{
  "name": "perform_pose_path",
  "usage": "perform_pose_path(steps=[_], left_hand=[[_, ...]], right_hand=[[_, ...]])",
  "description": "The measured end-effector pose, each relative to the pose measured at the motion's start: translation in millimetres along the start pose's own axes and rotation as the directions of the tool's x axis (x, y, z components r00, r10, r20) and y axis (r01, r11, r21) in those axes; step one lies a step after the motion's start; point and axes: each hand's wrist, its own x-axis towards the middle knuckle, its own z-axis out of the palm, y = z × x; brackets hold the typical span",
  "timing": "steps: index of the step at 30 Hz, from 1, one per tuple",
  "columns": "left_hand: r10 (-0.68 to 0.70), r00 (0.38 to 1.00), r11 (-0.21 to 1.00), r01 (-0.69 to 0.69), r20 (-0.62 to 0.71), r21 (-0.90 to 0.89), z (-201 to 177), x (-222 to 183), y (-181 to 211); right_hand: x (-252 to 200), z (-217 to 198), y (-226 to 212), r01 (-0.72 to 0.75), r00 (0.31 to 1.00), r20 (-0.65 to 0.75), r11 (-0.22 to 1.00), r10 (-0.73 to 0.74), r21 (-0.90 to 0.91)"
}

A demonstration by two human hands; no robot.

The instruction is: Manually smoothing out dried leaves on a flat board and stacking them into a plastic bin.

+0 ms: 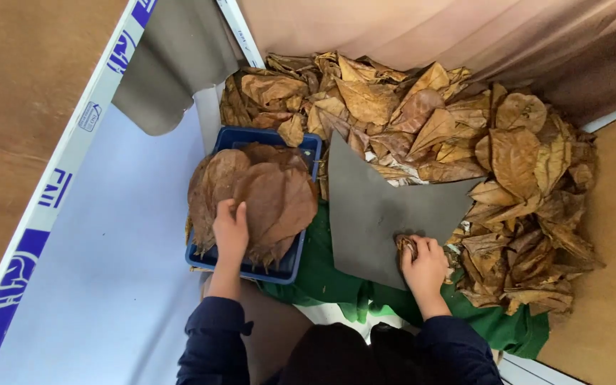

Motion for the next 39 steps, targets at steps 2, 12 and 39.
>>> perform_pose_path(steps=[2, 12, 39], left_hand=[[0.022, 1.000, 1.000, -0.022, -0.009, 0.018, -15.6, -9.1, 28.4], [0.570, 0.822, 0.819, -0.567, -0.008, 0.085, 78.9, -28.6, 82.8], [0.749, 0.660, 0.645, -0.746, 0.060, 0.167, 185.8, 134.0, 285.7]], right_hand=[[3.6, 4.2, -3.1, 0.039, 0.999, -0.023, 0.998, -0.040, -0.042], [17.1, 4.3, -15.8, 0.110, 0.992, -0.041, 0.986, -0.116, -0.127], [18.0, 3.3, -12.0, 0.073, 0.997, -0.026, 0.997, -0.073, 0.003]])
